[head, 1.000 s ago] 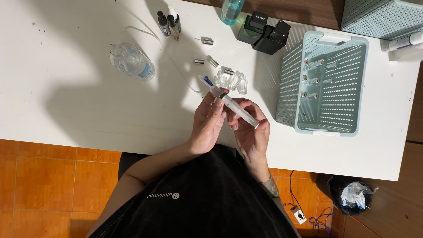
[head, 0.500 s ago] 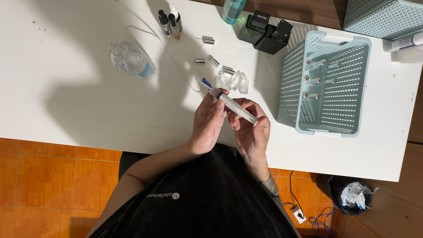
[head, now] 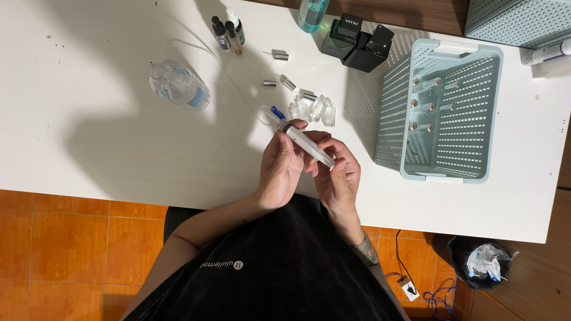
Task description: Assembling a syringe and tubing to decant perfume from a bottle into a smaller container.
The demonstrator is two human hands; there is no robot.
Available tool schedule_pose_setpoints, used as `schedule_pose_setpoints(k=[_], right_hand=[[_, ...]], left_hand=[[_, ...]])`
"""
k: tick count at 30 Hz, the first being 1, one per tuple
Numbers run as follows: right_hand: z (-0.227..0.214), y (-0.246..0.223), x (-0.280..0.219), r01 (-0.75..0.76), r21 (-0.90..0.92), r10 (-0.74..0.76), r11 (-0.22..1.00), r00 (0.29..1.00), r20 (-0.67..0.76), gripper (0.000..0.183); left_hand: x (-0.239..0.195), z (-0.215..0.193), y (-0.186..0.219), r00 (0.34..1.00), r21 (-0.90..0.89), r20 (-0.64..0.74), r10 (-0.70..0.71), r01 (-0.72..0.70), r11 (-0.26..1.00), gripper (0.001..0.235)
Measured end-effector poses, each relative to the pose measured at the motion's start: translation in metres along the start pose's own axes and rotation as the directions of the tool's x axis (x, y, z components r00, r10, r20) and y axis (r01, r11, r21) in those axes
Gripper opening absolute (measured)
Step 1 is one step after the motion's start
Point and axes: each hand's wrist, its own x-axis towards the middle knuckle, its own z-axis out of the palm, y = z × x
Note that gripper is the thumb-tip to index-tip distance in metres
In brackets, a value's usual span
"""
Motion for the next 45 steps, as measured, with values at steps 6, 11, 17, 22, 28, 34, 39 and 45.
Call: schedule_pose_setpoints(k=[6,11,17,22,28,34,39,45], right_hand=[[-0.002,0.003,-0.002,0.003,-0.034,-0.003,0.999,1.000,-0.009,0.050],[0.003,-0.001,-0.006,-0.007,-0.076,0.005,0.997,1.000,-0.028,0.050],[0.010,-0.017,-0.004,0.067,-0.490,-0.064,0.869,0.998,0.023,0.038],[0.024,-0.034,0.003,0.132,-0.725,-0.091,0.676,0.991,0.095,0.018],[0.040,-0.037,0.011,0.205,-0.765,-0.096,0.610,0.978,0.185,0.034],[0.041,-0.029,0.010,0.203,-0.755,-0.090,0.624,0.978,0.188,0.041],[0.043,-0.026,0.010,0.236,-0.719,-0.115,0.653,0.970,0.214,0.041],[0.042,-0.022,0.009,0.234,-0.705,-0.117,0.670,0.970,0.211,0.042]], left_hand=[[-0.001,0.001,0.004,0.999,-0.002,-0.036,-0.031,0.031,1.000,0.038],[-0.003,0.001,0.005,0.996,0.007,-0.063,-0.064,0.064,0.998,0.042],[0.004,-0.002,0.011,0.985,-0.031,-0.149,-0.091,0.087,0.996,0.041],[0.007,0.002,0.018,0.983,-0.100,-0.173,-0.069,0.052,0.994,0.038],[0.008,0.013,0.029,0.978,-0.111,-0.191,-0.085,0.064,0.992,0.034],[0.009,0.008,0.031,0.969,-0.115,-0.225,-0.098,0.073,0.991,0.036],[0.009,0.024,0.044,0.966,-0.065,-0.259,-0.020,0.003,0.998,0.036],[0.013,0.022,0.042,0.960,-0.083,-0.280,0.017,-0.041,0.996,0.035]])
